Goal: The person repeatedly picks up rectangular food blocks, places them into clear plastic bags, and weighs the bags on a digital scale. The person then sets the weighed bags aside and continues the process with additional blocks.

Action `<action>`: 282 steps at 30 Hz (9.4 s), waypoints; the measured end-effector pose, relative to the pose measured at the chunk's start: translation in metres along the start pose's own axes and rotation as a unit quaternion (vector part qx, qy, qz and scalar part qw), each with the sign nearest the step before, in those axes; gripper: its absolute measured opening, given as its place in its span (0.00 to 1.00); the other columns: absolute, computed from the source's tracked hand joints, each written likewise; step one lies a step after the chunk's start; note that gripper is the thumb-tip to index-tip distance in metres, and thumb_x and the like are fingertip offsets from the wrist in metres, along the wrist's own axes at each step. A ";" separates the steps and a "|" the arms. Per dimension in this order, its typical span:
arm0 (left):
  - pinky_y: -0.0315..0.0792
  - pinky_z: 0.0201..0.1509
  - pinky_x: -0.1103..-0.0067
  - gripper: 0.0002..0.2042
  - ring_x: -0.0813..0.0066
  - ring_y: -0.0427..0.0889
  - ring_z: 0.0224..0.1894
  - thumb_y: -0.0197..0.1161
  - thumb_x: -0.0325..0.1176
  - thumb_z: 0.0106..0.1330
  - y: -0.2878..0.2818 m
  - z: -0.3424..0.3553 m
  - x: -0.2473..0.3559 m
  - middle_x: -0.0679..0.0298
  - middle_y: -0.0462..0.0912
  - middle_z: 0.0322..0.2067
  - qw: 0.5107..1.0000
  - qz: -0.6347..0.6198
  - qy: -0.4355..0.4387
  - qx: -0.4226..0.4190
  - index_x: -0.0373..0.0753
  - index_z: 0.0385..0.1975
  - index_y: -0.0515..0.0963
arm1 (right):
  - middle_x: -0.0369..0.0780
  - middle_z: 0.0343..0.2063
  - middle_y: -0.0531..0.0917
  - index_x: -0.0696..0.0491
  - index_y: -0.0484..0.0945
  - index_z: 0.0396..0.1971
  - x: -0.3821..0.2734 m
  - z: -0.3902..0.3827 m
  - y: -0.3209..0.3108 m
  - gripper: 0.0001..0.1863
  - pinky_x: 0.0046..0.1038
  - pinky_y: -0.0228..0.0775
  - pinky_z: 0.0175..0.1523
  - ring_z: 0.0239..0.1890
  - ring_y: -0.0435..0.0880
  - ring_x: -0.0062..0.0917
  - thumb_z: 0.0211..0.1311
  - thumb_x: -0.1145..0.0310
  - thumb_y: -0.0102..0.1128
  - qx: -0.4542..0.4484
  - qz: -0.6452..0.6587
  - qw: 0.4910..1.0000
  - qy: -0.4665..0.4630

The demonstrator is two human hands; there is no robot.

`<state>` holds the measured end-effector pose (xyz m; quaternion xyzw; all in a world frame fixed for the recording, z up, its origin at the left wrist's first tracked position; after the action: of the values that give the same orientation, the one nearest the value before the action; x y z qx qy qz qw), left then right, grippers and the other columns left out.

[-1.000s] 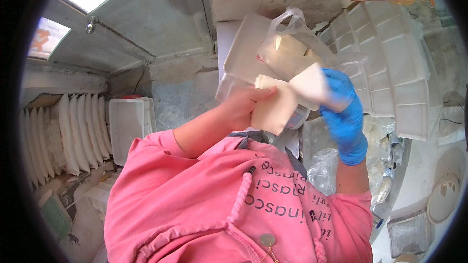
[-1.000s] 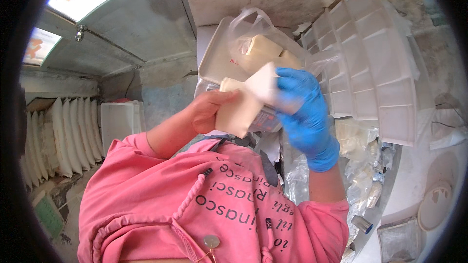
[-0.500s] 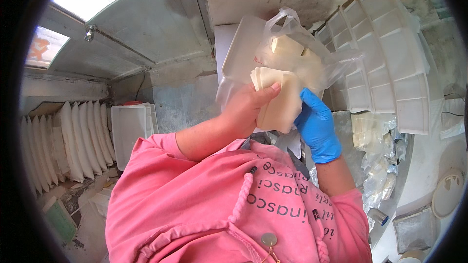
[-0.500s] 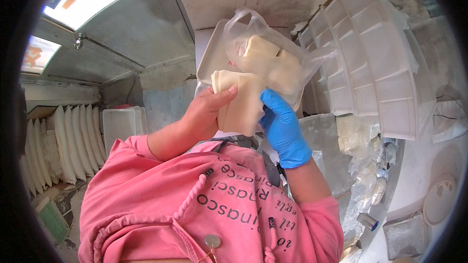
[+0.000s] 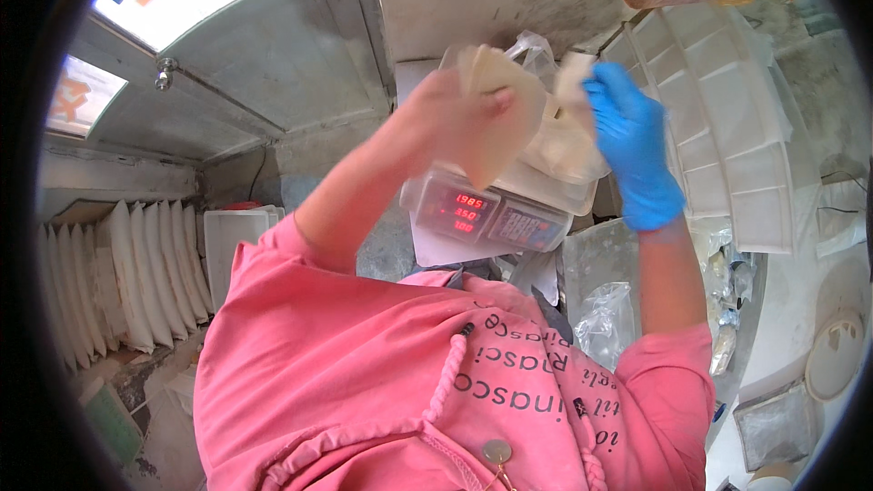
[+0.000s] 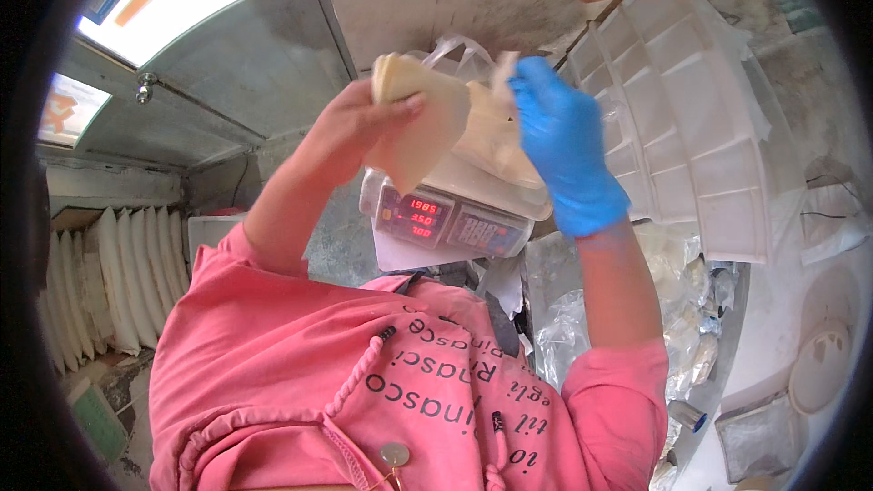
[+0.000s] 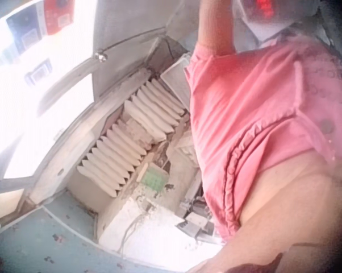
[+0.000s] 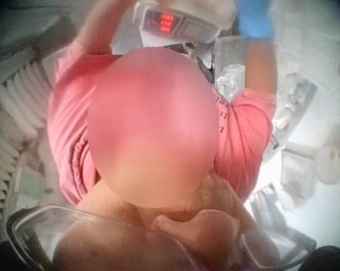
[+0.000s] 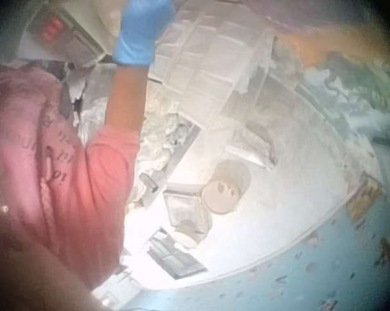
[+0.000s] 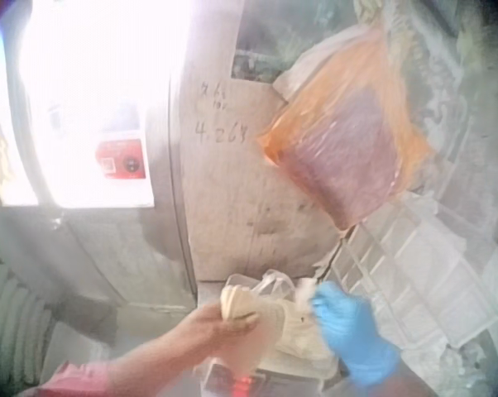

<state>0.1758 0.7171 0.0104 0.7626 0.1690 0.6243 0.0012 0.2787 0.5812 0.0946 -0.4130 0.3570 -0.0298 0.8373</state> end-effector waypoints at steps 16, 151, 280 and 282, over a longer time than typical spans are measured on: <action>0.75 0.41 0.74 0.14 0.70 0.81 0.39 0.57 0.30 0.63 0.004 -0.006 -0.006 0.59 0.79 0.40 0.949 -0.308 -0.001 -0.073 0.31 0.46 0.71 | 0.38 0.36 0.78 0.56 0.75 0.45 0.278 -0.086 0.086 0.18 0.27 0.68 0.43 0.38 0.75 0.24 0.55 0.64 0.53 -0.110 0.042 0.913 0.390; 0.71 0.46 0.67 0.11 0.50 0.76 0.44 0.59 0.39 0.57 0.350 -0.103 -0.196 0.52 0.80 0.37 0.853 0.299 -0.008 -0.427 0.39 0.33 0.79 | 0.47 0.42 0.79 0.61 0.68 0.54 0.141 -0.483 -0.068 0.23 0.29 0.67 0.52 0.44 0.78 0.28 0.62 0.64 0.53 -0.161 0.051 0.818 0.550; 0.68 0.29 0.69 0.05 0.59 0.75 0.28 0.61 0.29 0.49 0.026 -0.070 0.021 0.60 0.72 0.23 0.740 0.584 0.329 -0.053 0.39 0.24 0.73 | 0.37 0.23 0.76 0.64 0.76 0.37 0.036 -0.090 -0.101 0.13 0.25 0.67 0.37 0.17 0.62 0.19 0.63 0.68 0.51 0.090 0.677 0.698 0.216; 0.68 0.27 0.69 0.05 0.59 0.75 0.26 0.62 0.27 0.48 0.015 -0.093 0.011 0.60 0.72 0.22 0.755 0.590 0.284 -0.035 0.39 0.24 0.73 | 0.40 0.26 0.78 0.62 0.77 0.35 0.039 -0.066 -0.056 0.13 0.27 0.68 0.38 0.23 0.72 0.21 0.62 0.66 0.52 0.076 0.654 0.716 0.232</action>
<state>0.0927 0.6861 0.0446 0.4980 -0.3435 0.6950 -0.3885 0.2804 0.4864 0.0856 0.0087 0.7174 0.4032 0.5681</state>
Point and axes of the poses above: each hand's wrist, its own z-axis towards the middle knuckle, its own y-axis out of the palm, x = y × z, the point moved 10 cm from there along z, towards the middle knuckle
